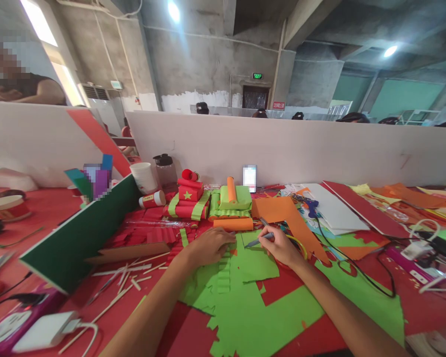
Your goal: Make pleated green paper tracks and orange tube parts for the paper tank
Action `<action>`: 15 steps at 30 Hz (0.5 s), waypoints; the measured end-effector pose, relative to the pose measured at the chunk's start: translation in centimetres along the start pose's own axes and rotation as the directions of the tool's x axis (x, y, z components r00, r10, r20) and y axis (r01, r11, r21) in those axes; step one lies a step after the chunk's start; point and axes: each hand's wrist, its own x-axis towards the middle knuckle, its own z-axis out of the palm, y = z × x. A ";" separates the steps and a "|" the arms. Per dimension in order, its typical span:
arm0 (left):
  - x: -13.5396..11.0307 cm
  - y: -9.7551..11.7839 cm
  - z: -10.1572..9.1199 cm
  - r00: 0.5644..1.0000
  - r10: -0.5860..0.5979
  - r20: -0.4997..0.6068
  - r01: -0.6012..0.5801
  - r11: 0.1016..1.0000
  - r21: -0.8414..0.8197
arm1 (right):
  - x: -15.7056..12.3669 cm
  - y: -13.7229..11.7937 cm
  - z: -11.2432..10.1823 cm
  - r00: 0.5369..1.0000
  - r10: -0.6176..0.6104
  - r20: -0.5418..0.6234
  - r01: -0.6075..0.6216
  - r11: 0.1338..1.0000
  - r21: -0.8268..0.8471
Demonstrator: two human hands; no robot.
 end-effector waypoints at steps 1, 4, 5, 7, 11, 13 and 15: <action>0.0 0.0 0.0 1.000 -0.005 -0.001 0.005 1.000 -0.001 | 0.0 0.0 0.0 1.000 0.002 -0.002 -0.002 1.000 -0.001; 0.0 0.0 0.0 1.000 -0.008 0.003 0.008 1.000 0.001 | 0.0 -0.1 0.0 1.000 0.011 0.002 -0.011 1.000 -0.004; 0.0 -0.1 0.0 1.000 -0.008 0.007 0.008 1.000 0.002 | -0.1 -0.2 0.0 1.000 0.012 0.007 -0.012 1.000 -0.007; 0.0 -0.1 0.1 1.000 -0.011 0.011 0.011 1.000 0.006 | -0.1 -0.4 -0.1 1.000 0.012 0.011 -0.012 1.000 -0.015; 0.0 -0.1 0.1 1.000 -0.028 0.011 0.028 1.000 0.009 | -0.2 -0.7 -0.2 1.000 -0.003 0.000 0.003 0.999 -0.034; 0.0 -0.1 0.2 0.999 -0.032 0.012 0.032 0.999 0.010 | -0.2 -0.7 -0.3 1.000 0.000 0.019 0.001 0.999 -0.032; 0.0 -0.1 0.2 0.999 -0.030 0.013 0.030 0.999 0.010 | -0.3 -0.8 -0.2 1.000 0.005 0.025 -0.004 1.000 -0.026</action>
